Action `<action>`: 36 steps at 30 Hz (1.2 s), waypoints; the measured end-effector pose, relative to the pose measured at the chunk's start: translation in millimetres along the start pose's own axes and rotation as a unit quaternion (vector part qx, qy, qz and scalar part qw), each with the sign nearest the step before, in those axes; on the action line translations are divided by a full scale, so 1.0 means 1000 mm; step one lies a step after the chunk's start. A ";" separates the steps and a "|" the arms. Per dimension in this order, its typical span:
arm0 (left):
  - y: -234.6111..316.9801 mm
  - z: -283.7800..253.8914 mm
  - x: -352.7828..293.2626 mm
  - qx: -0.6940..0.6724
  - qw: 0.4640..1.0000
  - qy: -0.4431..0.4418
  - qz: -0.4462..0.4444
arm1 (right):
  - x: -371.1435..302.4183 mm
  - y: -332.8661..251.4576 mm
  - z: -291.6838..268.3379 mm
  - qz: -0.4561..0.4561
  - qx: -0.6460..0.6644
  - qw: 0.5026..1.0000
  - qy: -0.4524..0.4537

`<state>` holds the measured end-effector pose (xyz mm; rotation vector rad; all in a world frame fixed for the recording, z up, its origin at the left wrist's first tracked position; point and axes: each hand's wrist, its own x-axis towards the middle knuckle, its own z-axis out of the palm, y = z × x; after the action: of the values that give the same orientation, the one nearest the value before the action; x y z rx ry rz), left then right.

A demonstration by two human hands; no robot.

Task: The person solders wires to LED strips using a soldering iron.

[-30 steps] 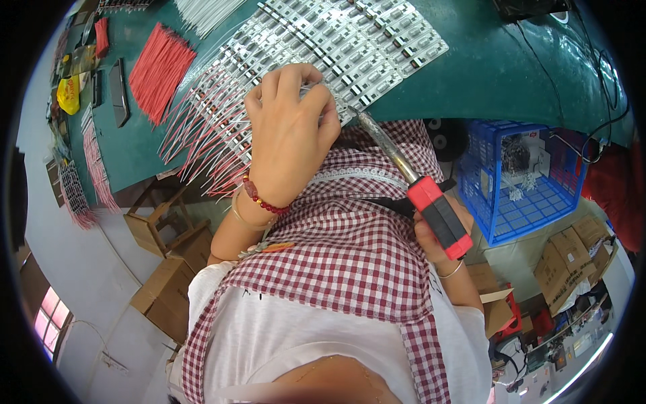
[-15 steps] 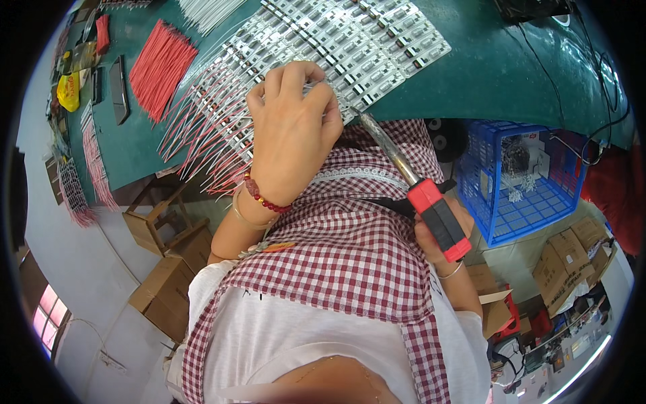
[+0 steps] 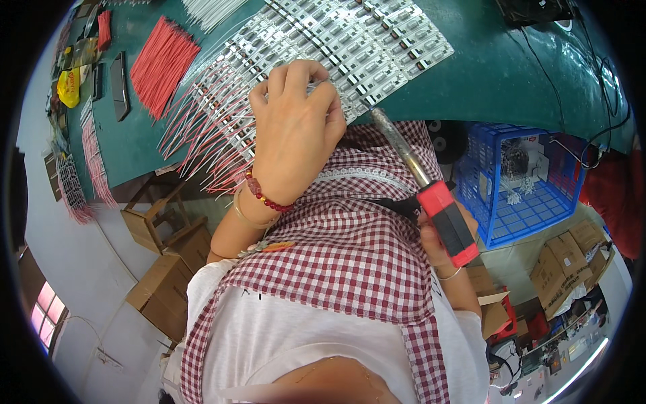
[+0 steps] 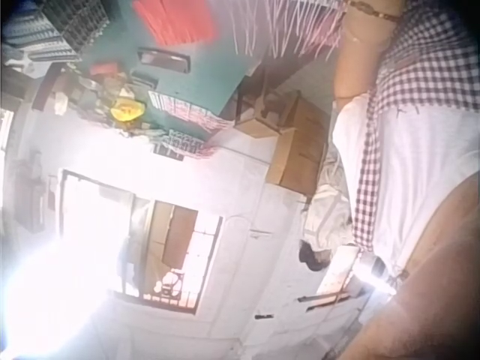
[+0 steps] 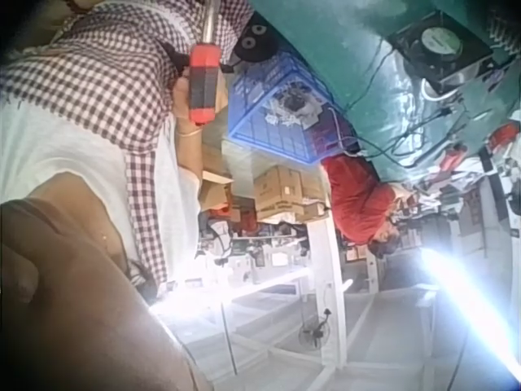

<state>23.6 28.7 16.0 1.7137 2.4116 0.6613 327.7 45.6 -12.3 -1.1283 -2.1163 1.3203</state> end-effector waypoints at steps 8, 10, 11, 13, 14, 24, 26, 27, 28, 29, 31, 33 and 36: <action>-0.001 -0.002 -0.001 0.004 1.000 -0.010 -0.002 | 0.014 -0.020 0.006 0.114 0.221 0.969 0.015; -0.002 -0.012 -0.003 -0.036 0.999 -0.027 -0.014 | 0.021 -0.018 0.005 0.093 0.234 0.968 0.010; -0.005 -0.019 -0.005 -0.034 0.999 -0.025 -0.016 | 0.025 -0.017 0.005 0.073 0.248 0.966 0.007; -0.016 -0.033 -0.008 -0.021 0.998 -0.012 -0.061 | 0.031 -0.021 0.007 0.066 0.254 0.964 0.032; -0.023 -0.037 -0.010 -0.020 0.998 -0.010 -0.061 | 0.035 -0.023 0.008 0.061 0.259 0.962 0.056; -0.020 -0.033 -0.006 -0.004 0.998 -0.049 -0.047 | 0.062 -0.035 0.011 0.021 0.316 0.949 0.001; -0.018 -0.034 -0.003 0.012 0.998 -0.044 -0.033 | 0.062 -0.039 0.011 0.019 0.317 0.948 0.007; -0.018 -0.036 -0.001 0.037 0.997 -0.062 -0.037 | 0.063 -0.039 0.011 0.017 0.317 0.948 0.008; -0.017 -0.037 0.001 0.062 0.994 -0.080 -0.041 | 0.063 -0.038 0.011 0.015 0.318 0.948 0.014; -0.018 -0.036 0.004 0.063 0.994 -0.079 -0.039 | 0.063 -0.038 0.011 0.014 0.319 0.948 0.019; -0.021 -0.035 0.007 0.085 0.993 -0.079 -0.031 | 0.065 -0.039 0.012 0.009 0.322 0.946 0.021; -0.024 -0.036 0.009 0.078 0.993 -0.085 -0.020 | 0.067 -0.040 0.012 0.005 0.326 0.945 0.022; -0.020 -0.038 0.006 0.067 0.994 -0.082 0.009 | 0.071 -0.041 0.011 -0.012 0.326 0.945 0.015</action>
<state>-8.9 18.2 43.2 1.7649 2.3769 0.3513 260.4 87.4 12.8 -0.8177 -1.4678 1.7850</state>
